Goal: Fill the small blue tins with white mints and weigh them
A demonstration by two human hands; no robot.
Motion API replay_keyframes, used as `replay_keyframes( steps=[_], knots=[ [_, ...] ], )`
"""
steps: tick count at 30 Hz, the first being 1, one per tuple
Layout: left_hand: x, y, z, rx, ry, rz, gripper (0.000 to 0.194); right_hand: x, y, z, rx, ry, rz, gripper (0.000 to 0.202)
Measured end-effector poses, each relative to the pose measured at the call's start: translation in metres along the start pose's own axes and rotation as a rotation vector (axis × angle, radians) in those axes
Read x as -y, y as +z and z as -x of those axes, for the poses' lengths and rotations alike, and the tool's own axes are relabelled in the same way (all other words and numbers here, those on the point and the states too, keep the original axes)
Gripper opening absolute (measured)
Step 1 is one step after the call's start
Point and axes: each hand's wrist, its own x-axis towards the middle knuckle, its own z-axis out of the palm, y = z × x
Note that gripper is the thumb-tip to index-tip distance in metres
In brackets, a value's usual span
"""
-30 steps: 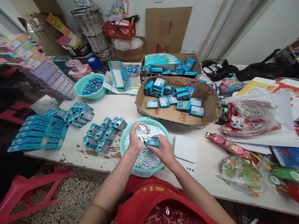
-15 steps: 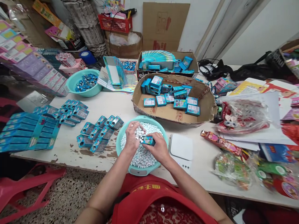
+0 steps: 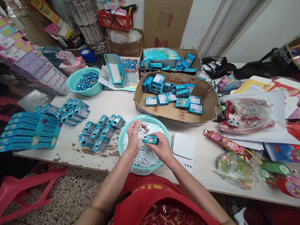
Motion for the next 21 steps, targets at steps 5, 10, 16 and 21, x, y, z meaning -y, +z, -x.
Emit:
replay_keyframes(
  steps=[5, 10, 16, 21],
  knots=[
    [0.0019, 0.0019, 0.0015, -0.009, 0.023, -0.001, 0.030, 0.0010, 0.0008, 0.0023, -0.035, -0.008, -0.012, 0.027],
    [0.0040, 0.0038, 0.0001, -0.005, 0.098, -0.063, 0.024, 0.0021, 0.0001, -0.0002, -0.044, -0.007, -0.008, 0.026],
    [0.0046, 0.0064, 0.0020, 0.033, 0.153, -0.089, 0.019, 0.0028, -0.0025, -0.0031, -0.042, -0.001, -0.034, 0.026],
    [0.0055, 0.0053, 0.0018, 0.025, 0.195, -0.131, 0.019, 0.0045, -0.0024, -0.0038, -0.039, 0.018, -0.040, 0.026]
  ],
)
